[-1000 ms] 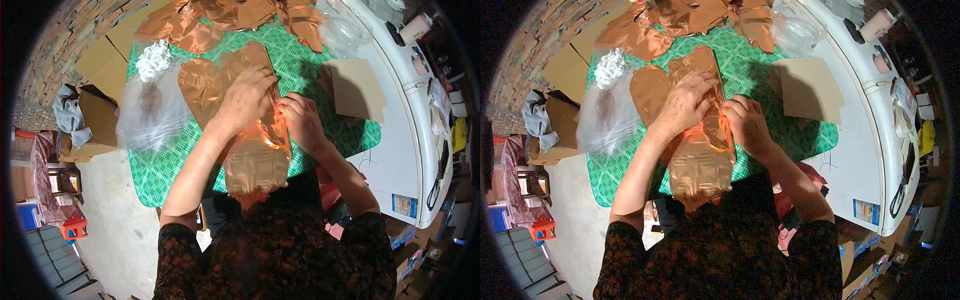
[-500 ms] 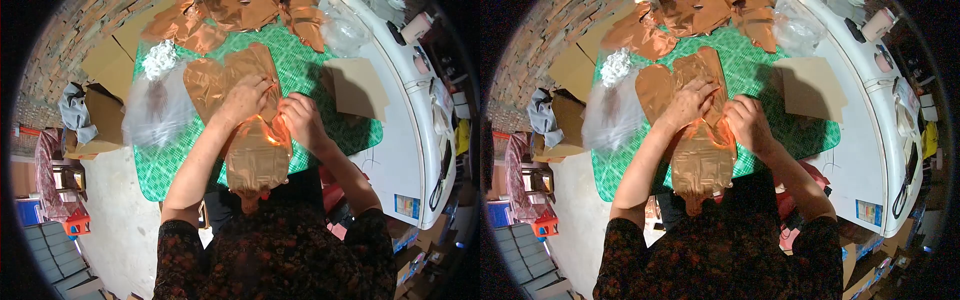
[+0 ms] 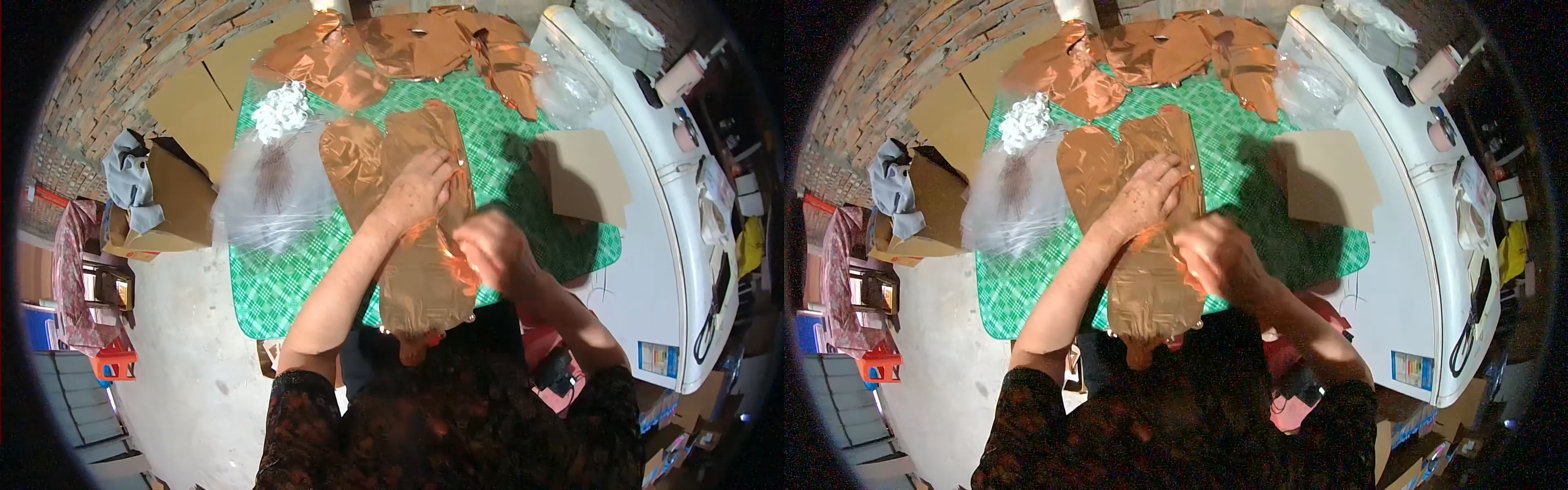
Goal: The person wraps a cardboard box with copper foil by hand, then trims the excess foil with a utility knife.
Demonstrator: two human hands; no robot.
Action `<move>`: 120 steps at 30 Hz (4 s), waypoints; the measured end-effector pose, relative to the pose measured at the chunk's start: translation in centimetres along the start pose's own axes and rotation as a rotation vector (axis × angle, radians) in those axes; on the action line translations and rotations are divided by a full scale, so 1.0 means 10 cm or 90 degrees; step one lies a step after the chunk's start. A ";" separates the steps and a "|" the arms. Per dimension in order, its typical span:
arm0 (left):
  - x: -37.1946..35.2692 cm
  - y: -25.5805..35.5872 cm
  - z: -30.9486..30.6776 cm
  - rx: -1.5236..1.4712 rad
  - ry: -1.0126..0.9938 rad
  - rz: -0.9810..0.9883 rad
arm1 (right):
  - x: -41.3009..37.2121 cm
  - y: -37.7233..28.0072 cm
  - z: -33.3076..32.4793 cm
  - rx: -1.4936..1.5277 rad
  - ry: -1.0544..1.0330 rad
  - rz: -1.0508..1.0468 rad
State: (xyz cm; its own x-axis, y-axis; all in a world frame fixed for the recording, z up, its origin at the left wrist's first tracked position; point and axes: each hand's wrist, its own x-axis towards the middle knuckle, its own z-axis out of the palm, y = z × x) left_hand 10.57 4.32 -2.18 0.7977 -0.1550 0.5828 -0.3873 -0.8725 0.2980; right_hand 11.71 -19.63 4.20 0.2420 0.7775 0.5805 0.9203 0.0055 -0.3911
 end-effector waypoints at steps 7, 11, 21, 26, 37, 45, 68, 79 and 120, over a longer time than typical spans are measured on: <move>0.03 0.08 -0.07 -0.041 0.013 -0.013 | 0.79 0.60 0.66 0.231 0.255 0.296; 0.03 0.05 0.03 -0.072 0.050 -0.046 | 0.73 0.94 0.95 0.153 0.236 0.398; -0.02 -0.13 -0.82 0.139 0.125 -0.245 | 0.76 0.93 0.94 0.048 0.180 0.283; -0.30 -0.41 -1.26 0.305 0.026 -0.390 | 0.77 0.89 0.94 0.017 0.137 0.284; -0.69 0.34 -1.35 0.117 -0.014 -0.281 | 0.74 1.08 1.07 0.053 0.193 0.231; -1.36 1.26 -1.58 -0.067 -0.119 -0.406 | 0.75 1.28 1.02 -0.157 0.178 0.023; -1.67 1.38 -1.49 -0.109 -0.083 -0.370 | 0.82 1.30 0.92 0.213 0.139 0.312; -1.68 1.36 -1.46 -0.104 -0.089 -0.335 | 0.80 1.06 0.67 0.058 0.066 0.200; -1.70 1.56 -1.32 0.014 -0.037 -0.348 | -0.32 -0.74 0.31 0.090 -0.162 0.082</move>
State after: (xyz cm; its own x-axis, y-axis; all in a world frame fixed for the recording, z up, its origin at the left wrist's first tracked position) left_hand -15.12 -0.52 2.53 0.9043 0.2990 0.3047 0.1002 -0.8425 0.5293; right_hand 3.15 -20.21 3.02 0.2531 0.9095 0.3297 0.8308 -0.0298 -0.5557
